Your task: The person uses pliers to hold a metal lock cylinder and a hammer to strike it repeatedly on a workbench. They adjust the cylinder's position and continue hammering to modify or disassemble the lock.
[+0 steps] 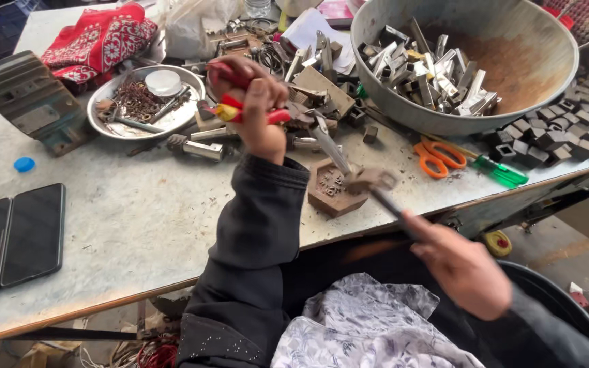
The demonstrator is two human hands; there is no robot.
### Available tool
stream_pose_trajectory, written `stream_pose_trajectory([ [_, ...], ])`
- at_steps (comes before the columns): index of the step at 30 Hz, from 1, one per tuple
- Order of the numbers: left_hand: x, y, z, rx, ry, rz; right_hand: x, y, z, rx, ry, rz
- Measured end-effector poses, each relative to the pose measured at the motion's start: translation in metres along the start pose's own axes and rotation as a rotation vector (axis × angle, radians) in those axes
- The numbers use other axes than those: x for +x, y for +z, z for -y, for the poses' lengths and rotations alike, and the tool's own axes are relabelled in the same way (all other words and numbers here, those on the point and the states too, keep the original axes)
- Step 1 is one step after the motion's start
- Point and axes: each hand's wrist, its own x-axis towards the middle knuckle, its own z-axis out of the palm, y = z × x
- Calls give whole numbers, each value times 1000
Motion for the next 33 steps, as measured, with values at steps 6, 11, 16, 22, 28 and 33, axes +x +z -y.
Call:
stream_pose_trajectory([
  [6, -8, -18, -5, -40, 14, 77, -5, -49, 31, 678, -21, -283],
  [11, -9, -18, -5, -28, 30, 73, 11, -1, 2, -228, 48, -76],
  [16, -4, -14, -9, -14, 37, 73, -14, -25, -13, -212, -2, 29],
  [22, -7, -17, -8, -10, 58, 73, -34, -67, -69, 161, -13, -357],
  [28, -9, -22, -6, -36, 34, 63, -7, -9, -80, -268, 49, 55],
  [33, -6, -21, -7, -39, 33, 49, -30, -90, -82, -206, 290, -27],
])
